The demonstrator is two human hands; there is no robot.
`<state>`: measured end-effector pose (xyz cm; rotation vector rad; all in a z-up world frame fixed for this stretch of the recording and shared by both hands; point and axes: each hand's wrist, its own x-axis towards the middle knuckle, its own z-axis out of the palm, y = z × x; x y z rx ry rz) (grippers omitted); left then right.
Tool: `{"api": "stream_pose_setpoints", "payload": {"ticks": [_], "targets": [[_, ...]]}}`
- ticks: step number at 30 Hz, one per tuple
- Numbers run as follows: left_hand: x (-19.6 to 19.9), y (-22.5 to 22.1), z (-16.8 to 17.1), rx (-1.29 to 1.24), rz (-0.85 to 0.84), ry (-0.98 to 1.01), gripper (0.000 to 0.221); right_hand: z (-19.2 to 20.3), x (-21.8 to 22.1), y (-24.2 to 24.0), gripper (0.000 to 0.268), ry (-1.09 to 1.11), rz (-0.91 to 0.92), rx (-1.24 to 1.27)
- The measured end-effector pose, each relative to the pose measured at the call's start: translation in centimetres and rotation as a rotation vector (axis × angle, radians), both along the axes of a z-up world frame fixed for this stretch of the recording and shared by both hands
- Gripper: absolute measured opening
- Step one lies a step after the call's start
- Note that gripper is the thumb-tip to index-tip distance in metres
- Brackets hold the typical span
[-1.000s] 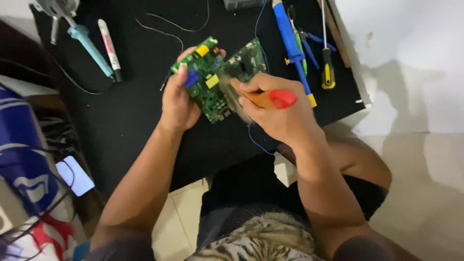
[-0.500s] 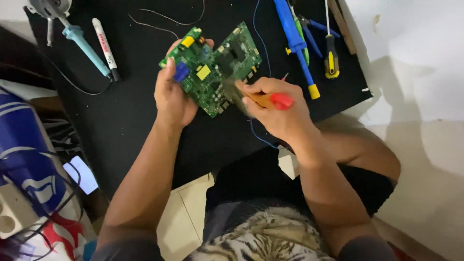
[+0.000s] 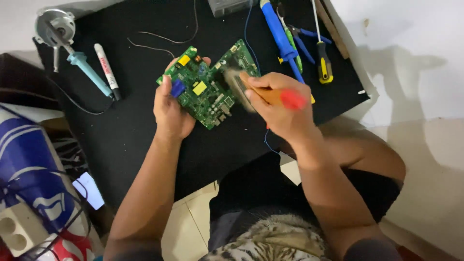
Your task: Cleaning a circuit board and its port contacts using a brush, cotton swab, and utility knife
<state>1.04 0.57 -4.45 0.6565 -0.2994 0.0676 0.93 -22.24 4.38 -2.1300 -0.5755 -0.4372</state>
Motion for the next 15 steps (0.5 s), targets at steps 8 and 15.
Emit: {"api": "stream_pose_setpoints", "payload": {"ticks": [8,15], "targets": [[0.3,0.6,-0.4,0.023,0.001,-0.012,0.047,0.2,0.5,0.7,0.016,-0.036,0.051,-0.016],[-0.1,0.0,-0.1,0.052,0.044,-0.007,0.05,1.2,0.4,0.7,0.016,0.009,-0.004,-0.184]]}}
